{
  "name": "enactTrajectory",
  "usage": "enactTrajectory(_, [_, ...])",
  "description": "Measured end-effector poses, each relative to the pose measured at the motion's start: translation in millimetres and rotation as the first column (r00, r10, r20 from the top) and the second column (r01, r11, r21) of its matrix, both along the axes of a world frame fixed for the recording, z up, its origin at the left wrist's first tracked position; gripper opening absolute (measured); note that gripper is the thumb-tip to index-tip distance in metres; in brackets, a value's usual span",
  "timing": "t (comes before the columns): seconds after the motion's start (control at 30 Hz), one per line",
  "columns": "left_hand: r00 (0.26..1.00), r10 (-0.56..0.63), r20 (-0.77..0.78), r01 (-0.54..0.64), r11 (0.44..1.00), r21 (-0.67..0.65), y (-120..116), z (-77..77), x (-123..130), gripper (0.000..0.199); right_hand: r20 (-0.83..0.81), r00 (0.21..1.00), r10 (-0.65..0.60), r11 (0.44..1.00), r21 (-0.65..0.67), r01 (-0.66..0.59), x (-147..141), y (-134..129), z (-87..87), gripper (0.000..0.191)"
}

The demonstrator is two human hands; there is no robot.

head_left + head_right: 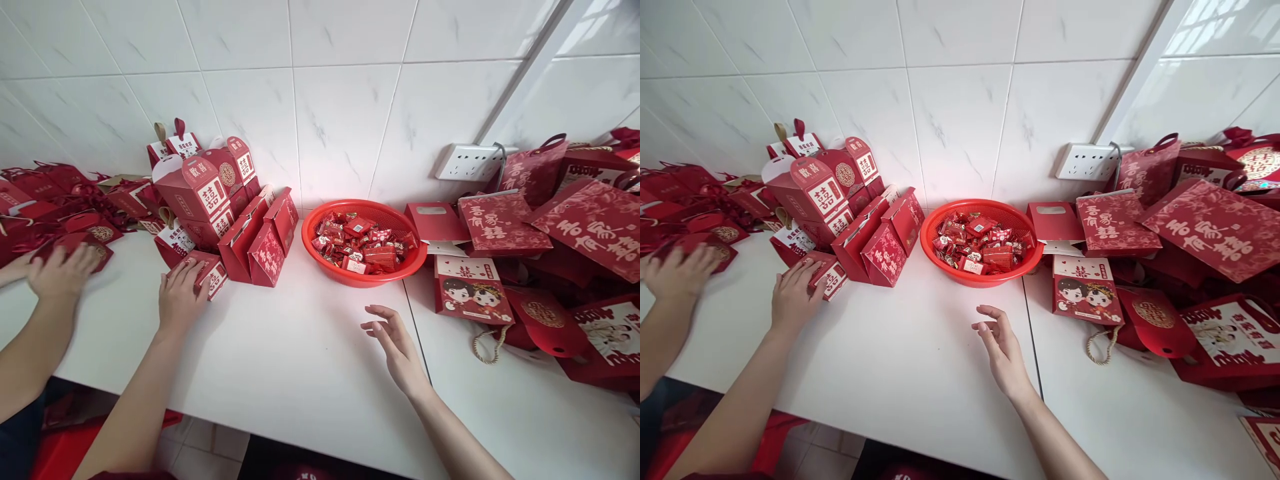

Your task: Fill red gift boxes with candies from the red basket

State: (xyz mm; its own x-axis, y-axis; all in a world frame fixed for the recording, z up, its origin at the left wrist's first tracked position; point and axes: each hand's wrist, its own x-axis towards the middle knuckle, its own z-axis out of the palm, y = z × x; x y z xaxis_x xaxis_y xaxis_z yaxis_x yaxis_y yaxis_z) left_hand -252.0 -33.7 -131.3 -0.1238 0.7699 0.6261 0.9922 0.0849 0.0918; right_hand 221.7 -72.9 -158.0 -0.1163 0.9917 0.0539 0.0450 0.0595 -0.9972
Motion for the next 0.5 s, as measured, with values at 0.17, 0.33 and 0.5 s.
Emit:
enactTrajectory(0.17, [0.999,-0.01,0.038,0.011,0.999,-0.033,13,3.5,-9,0.048,0.019,1.0,0.025,1.0,-0.009,-0.025,-2,0,-2.7,0.035])
enactTrajectory(0.33, [0.999,-0.025,0.044,0.027,0.999,-0.047,25,4.5,-15,0.051,0.03,0.999,0.037,0.999,-0.015,-0.036,-3,1,-3.4,0.036])
enactTrajectory(0.5, [0.999,0.013,0.042,-0.012,1.0,-0.017,34,1.7,-14,0.055,0.077,0.997,0.032,0.999,0.001,-0.033,-5,2,5.0,0.034])
